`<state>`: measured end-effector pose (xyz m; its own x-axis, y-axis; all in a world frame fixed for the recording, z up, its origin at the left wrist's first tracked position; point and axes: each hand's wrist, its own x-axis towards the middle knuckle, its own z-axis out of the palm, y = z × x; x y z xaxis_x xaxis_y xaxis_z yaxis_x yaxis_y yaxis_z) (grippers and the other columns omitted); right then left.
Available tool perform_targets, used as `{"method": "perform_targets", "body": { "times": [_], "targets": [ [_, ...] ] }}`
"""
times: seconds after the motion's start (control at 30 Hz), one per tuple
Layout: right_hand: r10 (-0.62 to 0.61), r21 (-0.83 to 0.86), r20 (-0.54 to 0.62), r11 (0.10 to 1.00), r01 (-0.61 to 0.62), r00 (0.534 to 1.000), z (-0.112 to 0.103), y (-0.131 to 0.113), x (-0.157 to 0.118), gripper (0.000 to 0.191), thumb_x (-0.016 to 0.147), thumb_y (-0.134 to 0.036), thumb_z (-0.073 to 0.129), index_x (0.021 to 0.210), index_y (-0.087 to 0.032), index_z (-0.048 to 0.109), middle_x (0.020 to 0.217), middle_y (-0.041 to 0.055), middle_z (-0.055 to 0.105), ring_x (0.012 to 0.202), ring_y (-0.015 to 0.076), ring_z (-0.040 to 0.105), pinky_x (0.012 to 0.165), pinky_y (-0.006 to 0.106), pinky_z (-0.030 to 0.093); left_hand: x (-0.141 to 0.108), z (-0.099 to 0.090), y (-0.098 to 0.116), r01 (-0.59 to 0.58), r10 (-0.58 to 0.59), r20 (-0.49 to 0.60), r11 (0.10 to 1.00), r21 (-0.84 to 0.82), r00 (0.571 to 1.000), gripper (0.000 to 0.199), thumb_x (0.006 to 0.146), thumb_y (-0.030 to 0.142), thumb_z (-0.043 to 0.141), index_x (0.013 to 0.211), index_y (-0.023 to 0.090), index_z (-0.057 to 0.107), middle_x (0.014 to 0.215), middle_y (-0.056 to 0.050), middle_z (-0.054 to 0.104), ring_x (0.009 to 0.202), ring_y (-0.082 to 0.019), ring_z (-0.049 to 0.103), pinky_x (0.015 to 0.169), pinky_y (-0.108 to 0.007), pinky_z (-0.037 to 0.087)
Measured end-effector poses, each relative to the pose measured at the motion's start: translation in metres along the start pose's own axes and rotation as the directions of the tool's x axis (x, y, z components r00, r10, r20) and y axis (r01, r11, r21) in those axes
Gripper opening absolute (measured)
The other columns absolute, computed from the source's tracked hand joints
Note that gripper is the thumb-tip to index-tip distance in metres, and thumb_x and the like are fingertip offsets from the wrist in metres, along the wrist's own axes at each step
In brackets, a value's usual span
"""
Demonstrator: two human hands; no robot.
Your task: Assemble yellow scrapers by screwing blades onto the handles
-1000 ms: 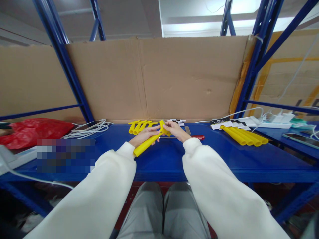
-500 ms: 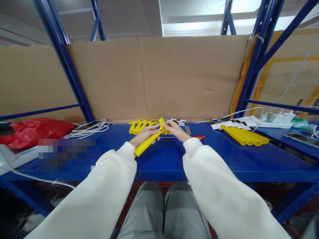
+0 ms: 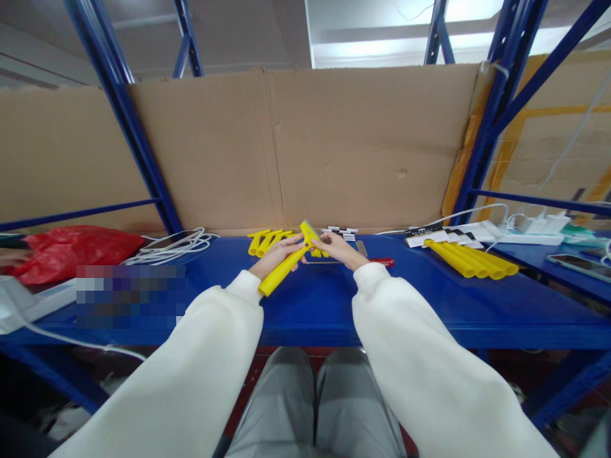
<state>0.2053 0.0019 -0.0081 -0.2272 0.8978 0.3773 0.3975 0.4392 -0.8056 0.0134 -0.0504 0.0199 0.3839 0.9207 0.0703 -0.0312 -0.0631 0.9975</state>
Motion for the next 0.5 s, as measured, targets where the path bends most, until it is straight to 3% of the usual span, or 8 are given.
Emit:
{"method": "perform_targets", "body": {
  "times": [0.1,0.2,0.3,0.37,0.5],
  "targets": [
    [0.004,-0.304,-0.048,0.952,-0.018,0.999,-0.017,0.001,-0.003,0.025,0.081,-0.038,0.069,0.097,-0.019,0.067,0.108,0.0114,0.07,0.102,0.0262,0.063,0.09,0.043,0.05,0.002,-0.001,0.0,-0.023,0.013,-0.093,0.994,-0.106,0.996,0.063,0.09,0.013,0.06,0.149,0.012,0.04,0.076,-0.006,0.073,0.049,-0.011,0.063,0.041,-0.017,0.045],
    [0.05,-0.654,-0.14,0.745,-0.13,0.989,-0.044,0.002,-0.01,0.016,0.078,-0.031,0.07,0.091,-0.022,0.071,0.117,0.0122,0.068,0.12,0.0362,0.054,0.098,0.057,0.042,0.004,-0.002,0.0,-0.022,-0.012,-0.205,0.986,-0.163,0.979,0.059,0.089,0.011,0.06,0.146,0.009,0.044,0.09,-0.011,0.075,0.052,-0.01,0.064,0.039,-0.016,0.045],
    [0.149,-0.752,-0.106,0.634,-0.178,0.983,-0.07,0.006,-0.019,0.013,0.082,-0.031,0.064,0.084,-0.024,0.074,0.112,0.0109,0.071,0.118,0.0373,0.055,0.095,0.057,0.042,0.007,-0.003,-0.002,0.002,-0.051,-0.308,0.988,-0.156,0.95,0.052,0.091,0.008,0.054,0.142,0.008,0.048,0.092,-0.013,0.074,0.051,-0.01,0.063,0.038,-0.016,0.045],
    [0.206,-0.742,-0.045,0.648,-0.171,0.978,-0.085,0.01,-0.025,0.018,0.081,-0.038,0.064,0.081,-0.024,0.075,0.103,0.0099,0.074,0.109,0.0353,0.061,0.09,0.05,0.047,0.01,-0.004,-0.003,0.015,-0.064,-0.357,0.99,-0.139,0.932,0.05,0.09,0.006,0.054,0.139,0.008,0.051,0.093,-0.014,0.074,0.051,-0.011,0.064,0.039,-0.017,0.045],
    [0.248,-0.635,0.139,0.765,-0.106,0.959,-0.103,0.017,-0.034,0.039,0.075,-0.058,0.064,0.073,-0.021,0.074,0.084,0.0075,0.074,0.085,0.028,0.066,0.077,0.036,0.05,0.013,-0.007,-0.006,0.044,-0.075,-0.392,0.995,-0.089,0.917,0.051,0.087,0.007,0.057,0.138,0.008,0.053,0.099,-0.017,0.073,0.057,-0.015,0.068,0.041,-0.018,0.047]
  ]
}}
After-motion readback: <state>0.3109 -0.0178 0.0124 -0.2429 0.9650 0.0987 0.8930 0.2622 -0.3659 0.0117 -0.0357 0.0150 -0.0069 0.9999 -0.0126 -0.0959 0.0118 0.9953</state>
